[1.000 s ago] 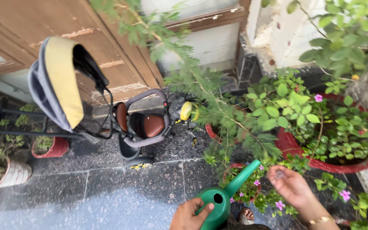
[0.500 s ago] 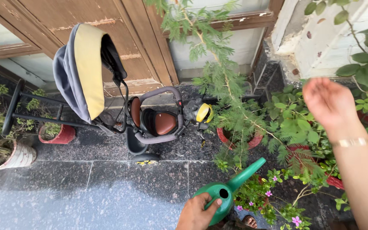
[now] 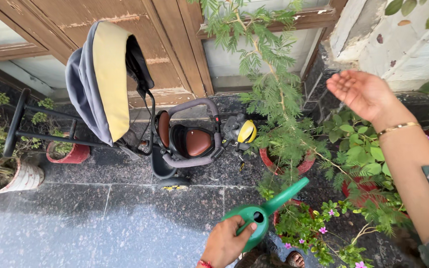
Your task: The person waters several potted plants on a balcony using a green watering can, moving between different pots and occasionally touching the plant leaves by hand.
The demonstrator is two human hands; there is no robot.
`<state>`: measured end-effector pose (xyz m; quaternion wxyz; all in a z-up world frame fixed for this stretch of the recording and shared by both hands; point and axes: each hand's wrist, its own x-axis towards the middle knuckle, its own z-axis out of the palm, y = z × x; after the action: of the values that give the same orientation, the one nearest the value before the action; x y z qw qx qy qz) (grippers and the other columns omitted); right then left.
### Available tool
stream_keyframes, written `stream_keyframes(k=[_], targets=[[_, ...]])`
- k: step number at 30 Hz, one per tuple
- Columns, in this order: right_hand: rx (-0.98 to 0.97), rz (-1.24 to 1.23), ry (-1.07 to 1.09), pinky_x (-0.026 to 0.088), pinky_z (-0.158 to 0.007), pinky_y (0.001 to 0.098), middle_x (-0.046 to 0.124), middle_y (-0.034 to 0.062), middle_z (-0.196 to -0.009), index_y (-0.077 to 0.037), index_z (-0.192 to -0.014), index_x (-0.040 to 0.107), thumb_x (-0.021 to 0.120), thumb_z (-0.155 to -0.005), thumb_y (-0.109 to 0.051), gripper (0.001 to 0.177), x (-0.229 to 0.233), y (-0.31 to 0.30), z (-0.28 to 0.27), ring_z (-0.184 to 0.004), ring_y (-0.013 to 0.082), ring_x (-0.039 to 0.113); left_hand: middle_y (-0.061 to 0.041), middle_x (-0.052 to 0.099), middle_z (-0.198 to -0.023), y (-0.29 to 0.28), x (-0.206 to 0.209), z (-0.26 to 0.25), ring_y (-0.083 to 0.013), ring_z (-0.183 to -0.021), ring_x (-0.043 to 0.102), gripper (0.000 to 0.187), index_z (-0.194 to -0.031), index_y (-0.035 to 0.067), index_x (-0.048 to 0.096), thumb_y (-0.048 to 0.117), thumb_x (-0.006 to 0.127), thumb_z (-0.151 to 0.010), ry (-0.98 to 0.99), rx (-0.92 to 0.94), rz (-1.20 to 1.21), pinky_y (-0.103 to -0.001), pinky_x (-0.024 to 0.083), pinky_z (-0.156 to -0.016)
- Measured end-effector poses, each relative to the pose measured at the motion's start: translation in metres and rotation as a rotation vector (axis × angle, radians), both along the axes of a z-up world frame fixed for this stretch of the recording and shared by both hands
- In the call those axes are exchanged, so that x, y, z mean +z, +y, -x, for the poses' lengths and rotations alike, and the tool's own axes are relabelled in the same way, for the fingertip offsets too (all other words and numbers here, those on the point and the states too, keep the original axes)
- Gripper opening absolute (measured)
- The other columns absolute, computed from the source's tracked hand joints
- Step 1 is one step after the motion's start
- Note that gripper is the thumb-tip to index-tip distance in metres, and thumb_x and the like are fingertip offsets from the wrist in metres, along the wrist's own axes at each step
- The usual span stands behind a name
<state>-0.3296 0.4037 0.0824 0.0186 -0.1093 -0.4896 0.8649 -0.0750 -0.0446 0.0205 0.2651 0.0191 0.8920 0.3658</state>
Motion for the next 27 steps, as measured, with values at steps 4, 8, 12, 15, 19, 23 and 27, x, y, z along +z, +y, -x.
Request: stream_keyframes(k=[4, 8, 12, 15, 19, 23, 27], targets=[[0.045, -0.538, -0.136, 0.057, -0.099, 0.0414, 0.067, 0.0232, -0.111, 0.005, -0.107, 0.059, 0.032, -0.113, -0.017, 0.036, 0.015, -0.026, -0.014, -0.103, 0.0296, 0.067, -0.015, 0.063, -0.065, -0.009, 0.004, 0.006, -0.0332, -0.066, 0.067, 0.05, -0.077, 0.005, 0.062, 0.053, 0.07, -0.09, 0.022, 0.032, -0.018, -0.046, 0.051, -0.066], [0.196, -0.769, -0.136, 0.056, -0.098, 0.0343, 0.071, 0.0163, -0.116, 0.006, -0.116, 0.065, 0.041, -0.106, -0.015, 0.033, 0.018, -0.033, -0.018, -0.108, 0.0224, 0.07, -0.014, 0.063, -0.063, -0.012, 0.01, 0.013, -0.0303, -0.064, 0.068, 0.049, -0.078, 0.006, 0.063, 0.053, 0.069, -0.09, -0.048, 0.064, -0.013, -0.044, 0.05, -0.064], [0.176, -1.143, -0.099, 0.057, -0.084, 0.0321, 0.075, 0.0115, -0.106, -0.002, -0.117, 0.072, 0.058, -0.1, -0.016, 0.025, 0.017, -0.035, -0.024, -0.095, 0.0209, 0.067, -0.013, 0.062, -0.061, -0.015, 0.013, 0.016, -0.0297, -0.061, 0.066, 0.049, -0.077, 0.005, 0.063, 0.051, 0.069, -0.09, -0.007, 0.061, -0.044, -0.043, 0.049, -0.061], [-0.009, -1.136, 0.033, 0.054, -0.074, 0.0299, 0.074, 0.0087, -0.101, -0.005, -0.113, 0.072, 0.067, -0.097, -0.011, 0.017, 0.019, -0.035, -0.03, -0.084, 0.0163, 0.063, -0.013, 0.06, -0.06, -0.013, 0.013, 0.017, -0.0296, -0.06, 0.065, 0.05, -0.076, 0.004, 0.062, 0.051, 0.069, -0.091, -0.001, 0.049, -0.039, -0.043, 0.048, -0.061], [0.144, -1.201, -0.088, 0.052, -0.062, 0.028, 0.076, 0.0005, -0.09, -0.008, -0.097, 0.073, 0.071, -0.086, -0.004, 0.012, 0.007, -0.032, -0.035, -0.076, 0.0075, 0.067, -0.014, 0.06, -0.059, -0.009, 0.014, 0.015, -0.0299, -0.059, 0.064, 0.05, -0.076, 0.004, 0.061, 0.051, 0.069, -0.091, -0.015, 0.038, -0.039, -0.043, 0.047, -0.06], [0.019, -1.186, -0.045, 0.047, -0.062, 0.031, 0.069, 0.017, -0.084, 0.0, -0.089, 0.061, 0.081, -0.088, -0.004, 0.021, -0.019, -0.003, -0.04, -0.07, 0.0189, 0.061, -0.015, 0.06, -0.059, -0.004, 0.016, 0.012, -0.0313, -0.058, 0.064, 0.051, -0.075, 0.003, 0.062, 0.052, 0.07, -0.09, -0.007, 0.028, -0.032, -0.044, 0.048, -0.06], [0.097, -0.939, 0.088, 0.052, -0.073, 0.0312, 0.073, 0.0163, -0.094, -0.002, -0.097, 0.057, 0.076, -0.088, -0.009, 0.023, -0.022, 0.003, -0.052, -0.086, 0.0191, 0.068, -0.015, 0.062, -0.06, 0.002, 0.014, 0.005, -0.0309, -0.06, 0.066, 0.05, -0.076, 0.004, 0.062, 0.052, 0.069, -0.09, 0.001, 0.016, -0.039, -0.044, 0.049, -0.061]])
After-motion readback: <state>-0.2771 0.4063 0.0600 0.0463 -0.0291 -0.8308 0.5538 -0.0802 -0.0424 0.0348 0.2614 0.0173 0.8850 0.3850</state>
